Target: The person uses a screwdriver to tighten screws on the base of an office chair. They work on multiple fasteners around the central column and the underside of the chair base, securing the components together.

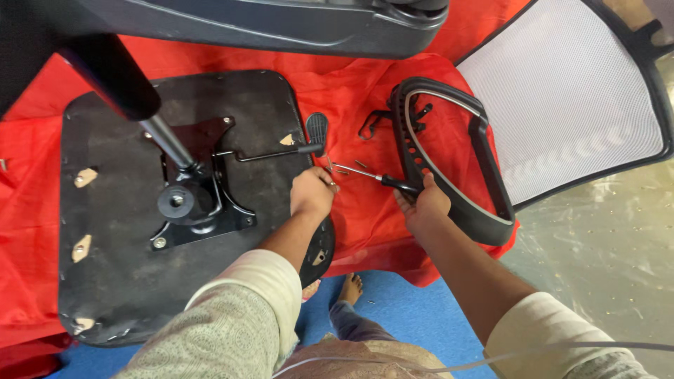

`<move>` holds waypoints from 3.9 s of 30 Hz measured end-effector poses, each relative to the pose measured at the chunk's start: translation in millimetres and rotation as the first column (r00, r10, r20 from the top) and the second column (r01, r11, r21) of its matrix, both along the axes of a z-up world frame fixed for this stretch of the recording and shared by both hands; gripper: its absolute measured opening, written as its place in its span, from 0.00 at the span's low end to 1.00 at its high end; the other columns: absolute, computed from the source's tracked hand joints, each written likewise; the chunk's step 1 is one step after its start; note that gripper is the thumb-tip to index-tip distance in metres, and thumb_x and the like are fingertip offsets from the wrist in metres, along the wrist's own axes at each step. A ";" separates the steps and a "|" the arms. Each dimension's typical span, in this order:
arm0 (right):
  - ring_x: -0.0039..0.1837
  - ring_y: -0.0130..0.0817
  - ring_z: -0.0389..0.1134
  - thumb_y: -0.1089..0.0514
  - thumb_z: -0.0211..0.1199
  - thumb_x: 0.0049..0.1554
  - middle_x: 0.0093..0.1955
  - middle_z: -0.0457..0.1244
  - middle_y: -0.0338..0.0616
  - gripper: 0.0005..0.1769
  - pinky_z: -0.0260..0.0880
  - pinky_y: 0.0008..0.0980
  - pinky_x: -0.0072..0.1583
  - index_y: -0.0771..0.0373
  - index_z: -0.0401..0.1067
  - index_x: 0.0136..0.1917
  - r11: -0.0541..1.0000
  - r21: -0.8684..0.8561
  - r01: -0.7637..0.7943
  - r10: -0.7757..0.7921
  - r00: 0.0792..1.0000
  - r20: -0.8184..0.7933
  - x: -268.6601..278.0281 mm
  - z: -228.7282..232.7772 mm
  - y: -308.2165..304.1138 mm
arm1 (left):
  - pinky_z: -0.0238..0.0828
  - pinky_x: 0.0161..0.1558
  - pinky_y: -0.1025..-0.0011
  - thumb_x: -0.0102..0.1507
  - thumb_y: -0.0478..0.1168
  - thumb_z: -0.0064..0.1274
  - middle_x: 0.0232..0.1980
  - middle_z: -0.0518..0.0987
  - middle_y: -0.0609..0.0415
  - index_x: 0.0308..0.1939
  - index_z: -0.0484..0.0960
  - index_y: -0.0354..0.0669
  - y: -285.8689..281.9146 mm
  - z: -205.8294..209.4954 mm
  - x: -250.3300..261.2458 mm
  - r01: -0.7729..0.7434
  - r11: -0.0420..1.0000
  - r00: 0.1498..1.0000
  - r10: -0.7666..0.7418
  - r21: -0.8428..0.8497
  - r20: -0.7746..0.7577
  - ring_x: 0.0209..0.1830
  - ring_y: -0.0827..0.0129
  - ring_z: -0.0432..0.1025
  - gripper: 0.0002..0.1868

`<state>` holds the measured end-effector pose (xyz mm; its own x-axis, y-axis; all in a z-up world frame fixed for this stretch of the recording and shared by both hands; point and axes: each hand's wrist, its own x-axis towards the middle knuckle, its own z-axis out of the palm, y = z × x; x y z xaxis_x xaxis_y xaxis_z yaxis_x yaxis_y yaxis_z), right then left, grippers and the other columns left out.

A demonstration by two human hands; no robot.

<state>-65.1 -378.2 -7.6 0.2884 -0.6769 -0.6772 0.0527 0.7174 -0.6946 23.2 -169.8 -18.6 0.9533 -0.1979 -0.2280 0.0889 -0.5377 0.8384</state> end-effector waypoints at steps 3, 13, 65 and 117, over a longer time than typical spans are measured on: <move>0.51 0.47 0.72 0.50 0.58 0.64 0.55 0.66 0.50 0.17 0.80 0.49 0.54 0.64 0.67 0.59 1.000 -0.013 -0.024 0.025 1.000 0.002 3.4 -6.6 -13.8 | 0.77 0.38 0.64 0.52 0.36 0.69 0.34 0.85 0.48 0.29 0.83 0.43 -17.5 -9.3 8.6 -0.106 0.993 0.988 0.098 -0.058 -0.120 0.34 0.60 0.81 0.09; 0.51 0.43 0.71 0.49 0.53 0.66 0.53 0.66 0.48 0.16 0.78 0.45 0.56 0.61 0.69 0.59 0.981 -0.003 -0.196 0.196 0.981 0.002 18.9 -18.2 -46.3 | 0.77 0.42 0.64 0.52 0.36 0.68 0.45 0.85 0.49 0.27 0.82 0.41 -56.4 -57.4 29.4 -0.218 0.971 0.973 0.209 -0.094 -0.097 0.40 0.58 0.81 0.08; 0.46 0.20 0.69 0.62 0.71 0.55 0.45 0.64 0.34 0.16 0.77 0.26 0.49 0.64 0.69 0.54 0.286 -0.728 -0.623 0.930 0.363 0.055 35.6 97.5 252.0 | 0.63 0.66 0.58 0.56 0.30 0.50 0.64 0.74 0.49 0.60 0.82 0.48 269.2 -22.1 -68.7 -0.467 0.831 0.879 0.402 0.302 0.255 0.64 0.47 0.64 0.27; 0.51 0.47 0.75 0.51 0.71 0.53 0.45 0.71 0.54 0.22 0.75 0.40 0.54 0.63 0.68 0.54 -0.607 -0.443 -0.660 0.394 0.234 -0.889 74.0 156.6 396.3 | 0.57 0.74 0.55 0.59 0.31 0.48 0.79 0.54 0.54 0.80 0.56 0.64 323.1 -12.9 -23.2 0.178 0.945 0.951 -0.094 0.275 -0.296 0.77 0.44 0.52 0.45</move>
